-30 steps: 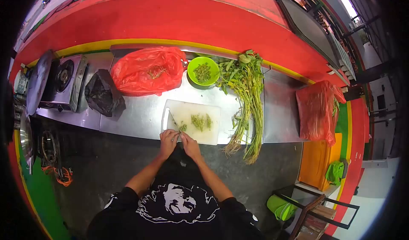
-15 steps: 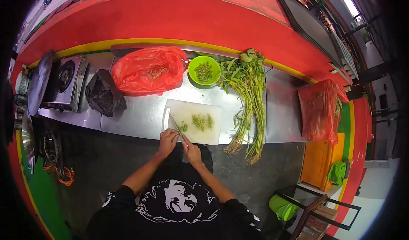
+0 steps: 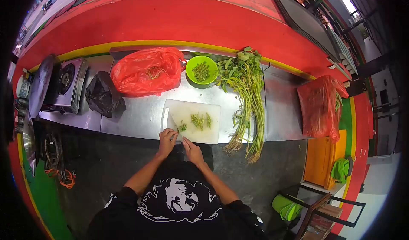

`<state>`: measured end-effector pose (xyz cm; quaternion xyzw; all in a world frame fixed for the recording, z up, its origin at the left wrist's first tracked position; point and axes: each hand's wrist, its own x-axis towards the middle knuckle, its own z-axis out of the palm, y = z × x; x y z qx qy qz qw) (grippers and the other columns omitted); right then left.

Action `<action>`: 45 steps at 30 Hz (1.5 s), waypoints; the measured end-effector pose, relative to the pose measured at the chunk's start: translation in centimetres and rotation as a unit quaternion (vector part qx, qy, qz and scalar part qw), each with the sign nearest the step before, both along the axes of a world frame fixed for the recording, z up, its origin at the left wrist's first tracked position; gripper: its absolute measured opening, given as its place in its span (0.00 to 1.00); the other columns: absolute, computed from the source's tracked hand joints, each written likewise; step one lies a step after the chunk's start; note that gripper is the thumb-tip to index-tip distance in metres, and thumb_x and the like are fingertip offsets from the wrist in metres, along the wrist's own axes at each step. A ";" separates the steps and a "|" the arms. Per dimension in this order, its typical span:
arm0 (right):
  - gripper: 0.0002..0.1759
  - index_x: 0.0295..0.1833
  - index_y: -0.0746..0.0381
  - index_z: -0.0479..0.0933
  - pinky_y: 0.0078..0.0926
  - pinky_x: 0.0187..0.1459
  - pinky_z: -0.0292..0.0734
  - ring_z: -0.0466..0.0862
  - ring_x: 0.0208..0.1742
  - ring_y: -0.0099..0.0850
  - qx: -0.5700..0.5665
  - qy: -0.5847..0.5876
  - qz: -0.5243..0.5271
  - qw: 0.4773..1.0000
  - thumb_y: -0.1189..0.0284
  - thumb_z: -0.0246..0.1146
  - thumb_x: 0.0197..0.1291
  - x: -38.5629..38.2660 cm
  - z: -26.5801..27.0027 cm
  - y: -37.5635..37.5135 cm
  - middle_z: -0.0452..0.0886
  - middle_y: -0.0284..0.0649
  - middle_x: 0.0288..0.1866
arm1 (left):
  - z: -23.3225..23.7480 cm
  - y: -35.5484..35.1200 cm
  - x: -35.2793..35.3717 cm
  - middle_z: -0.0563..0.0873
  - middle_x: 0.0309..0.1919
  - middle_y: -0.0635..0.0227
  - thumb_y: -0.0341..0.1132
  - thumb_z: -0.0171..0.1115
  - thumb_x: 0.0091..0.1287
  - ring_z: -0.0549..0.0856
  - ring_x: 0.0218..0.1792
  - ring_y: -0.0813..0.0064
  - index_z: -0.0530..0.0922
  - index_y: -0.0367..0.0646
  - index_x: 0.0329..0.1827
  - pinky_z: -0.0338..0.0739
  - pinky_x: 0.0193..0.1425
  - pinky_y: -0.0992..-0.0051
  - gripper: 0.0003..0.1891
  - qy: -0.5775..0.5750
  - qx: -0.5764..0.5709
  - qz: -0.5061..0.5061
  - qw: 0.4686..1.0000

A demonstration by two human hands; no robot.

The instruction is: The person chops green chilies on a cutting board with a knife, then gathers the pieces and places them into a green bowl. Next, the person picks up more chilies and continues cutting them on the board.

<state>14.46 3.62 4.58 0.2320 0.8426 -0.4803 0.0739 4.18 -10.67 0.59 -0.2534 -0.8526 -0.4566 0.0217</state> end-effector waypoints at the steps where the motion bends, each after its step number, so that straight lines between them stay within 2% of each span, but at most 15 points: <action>1: 0.23 0.72 0.51 0.78 0.47 0.49 0.82 0.88 0.47 0.59 -0.002 -0.018 -0.004 1.000 0.55 0.58 0.78 0.1 0.3 -0.3 0.86 0.62 0.42 | 0.0 0.0 -0.1 0.85 0.40 0.66 0.29 0.71 0.66 0.84 0.46 0.64 0.88 0.40 0.44 0.70 0.54 0.64 0.06 0.000 0.000 0.000 1.000; 6: 0.23 0.72 0.51 0.78 0.49 0.49 0.82 0.88 0.46 0.60 0.043 -0.068 0.012 0.997 0.56 0.57 0.78 -1.0 0.2 -0.7 0.86 0.61 0.42 | 0.5 0.1 -0.1 0.84 0.40 0.67 0.28 0.71 0.66 0.84 0.46 0.64 0.88 0.41 0.44 0.70 0.53 0.63 0.06 0.002 -0.011 -0.005 1.000; 8: 0.23 0.71 0.53 0.78 0.46 0.53 0.82 0.87 0.52 0.58 0.063 0.108 0.004 0.992 0.56 0.57 0.78 -1.4 -2.8 -0.4 0.86 0.61 0.49 | 0.8 0.2 0.0 0.84 0.40 0.66 0.28 0.71 0.66 0.84 0.46 0.64 0.88 0.41 0.44 0.71 0.53 0.63 0.06 0.006 -0.010 -0.003 1.000; 9: 0.23 0.71 0.53 0.78 0.46 0.53 0.82 0.87 0.52 0.58 0.062 0.108 0.004 0.992 0.56 0.57 0.78 -1.6 -2.4 -0.3 0.86 0.61 0.49 | 0.7 0.1 0.0 0.84 0.40 0.66 0.28 0.71 0.65 0.84 0.46 0.63 0.88 0.41 0.44 0.71 0.53 0.63 0.06 0.009 -0.010 0.000 1.000; 12: 0.23 0.69 0.56 0.79 0.42 0.60 0.80 0.85 0.59 0.57 -0.043 -0.039 0.011 0.998 0.56 0.56 0.79 -2.5 -0.5 0.8 0.84 0.60 0.58 | 0.5 0.2 0.3 0.84 0.40 0.66 0.29 0.71 0.66 0.84 0.46 0.63 0.88 0.41 0.44 0.71 0.52 0.63 0.06 0.008 -0.009 0.012 1.000; 15: 0.23 0.69 0.56 0.80 0.43 0.60 0.80 0.86 0.58 0.57 -0.047 0.062 0.017 0.997 0.55 0.57 0.79 -1.9 -0.8 0.7 0.86 0.60 0.54 | -0.1 0.3 0.5 0.84 0.39 0.66 0.29 0.70 0.66 0.84 0.45 0.63 0.88 0.42 0.44 0.72 0.52 0.62 0.06 0.007 -0.021 0.023 0.999; 19: 0.23 0.69 0.54 0.80 0.46 0.57 0.81 0.86 0.55 0.59 -0.004 0.031 -0.005 1.000 0.55 0.58 0.78 -0.3 -0.2 -0.1 0.87 0.60 0.50 | -0.7 0.4 0.8 0.83 0.38 0.66 0.29 0.70 0.66 0.83 0.45 0.62 0.87 0.42 0.44 0.71 0.52 0.62 0.05 0.009 -0.007 0.036 0.999; 22: 0.25 0.73 0.47 0.76 0.56 0.50 0.82 0.86 0.48 0.63 0.057 -0.060 0.021 0.996 0.52 0.57 0.77 -0.2 0.4 -0.6 0.86 0.62 0.44 | -0.8 0.5 0.8 0.83 0.38 0.65 0.29 0.70 0.66 0.83 0.46 0.61 0.86 0.42 0.44 0.71 0.51 0.61 0.06 0.003 0.004 0.034 0.999; 27: 0.25 0.74 0.48 0.76 0.55 0.50 0.82 0.87 0.47 0.61 0.052 -0.044 0.015 0.998 0.53 0.56 0.78 -1.2 -0.3 -0.8 0.86 0.62 0.43 | -0.5 0.4 0.7 0.83 0.38 0.65 0.29 0.70 0.66 0.83 0.45 0.62 0.86 0.42 0.44 0.70 0.52 0.61 0.06 0.018 -0.003 0.026 0.999; 30: 0.25 0.72 0.52 0.77 0.54 0.50 0.82 0.88 0.47 0.60 0.049 0.099 0.009 0.994 0.53 0.55 0.78 -1.3 -2.2 -0.4 0.87 0.60 0.43 | -0.5 0.3 0.7 0.83 0.38 0.65 0.29 0.70 0.66 0.83 0.45 0.62 0.86 0.42 0.44 0.70 0.50 0.61 0.06 0.023 0.000 0.023 0.999; 33: 0.24 0.71 0.54 0.78 0.47 0.47 0.83 0.90 0.43 0.54 0.062 0.164 0.010 0.984 0.54 0.56 0.79 -0.7 -1.7 0.4 0.88 0.56 0.42 | -0.7 0.3 0.8 0.83 0.39 0.65 0.29 0.70 0.66 0.83 0.46 0.61 0.85 0.42 0.46 0.70 0.51 0.61 0.07 0.016 -0.007 0.027 0.999; 35: 0.24 0.71 0.55 0.78 0.39 0.42 0.82 0.89 0.36 0.41 -0.023 0.056 -0.003 0.998 0.56 0.56 0.80 -0.2 0.5 0.8 0.87 0.51 0.37 | -0.4 0.5 0.9 0.83 0.40 0.65 0.29 0.70 0.66 0.83 0.47 0.61 0.85 0.43 0.47 0.71 0.52 0.61 0.08 0.011 -0.014 0.029 0.999; 36: 0.24 0.71 0.55 0.78 0.39 0.42 0.82 0.89 0.36 0.41 -0.022 0.058 -0.002 0.998 0.56 0.56 0.80 0.2 0.7 1.0 0.87 0.51 0.37 | 0.0 0.7 1.1 0.83 0.42 0.64 0.29 0.69 0.67 0.83 0.48 0.60 0.85 0.43 0.48 0.71 0.54 0.61 0.08 0.017 -0.007 0.043 0.999; 38: 0.24 0.72 0.57 0.77 0.31 0.38 0.79 0.83 0.31 0.29 -0.042 0.031 -0.007 0.999 0.57 0.56 0.80 0.9 1.3 1.2 0.83 0.44 0.31 | 0.6 0.9 1.2 0.84 0.47 0.60 0.28 0.67 0.68 0.84 0.50 0.58 0.84 0.43 0.51 0.73 0.58 0.61 0.10 0.017 -0.010 0.062 0.998; 45: 0.24 0.74 0.58 0.75 0.29 0.35 0.77 0.78 0.29 0.24 -0.069 0.033 -0.036 0.996 0.59 0.56 0.81 2.8 0.1 0.8 0.78 0.37 0.27 | 0.2 0.7 0.8 0.84 0.51 0.59 0.26 0.63 0.70 0.84 0.52 0.58 0.81 0.41 0.57 0.74 0.59 0.60 0.13 -0.054 0.068 0.068 0.994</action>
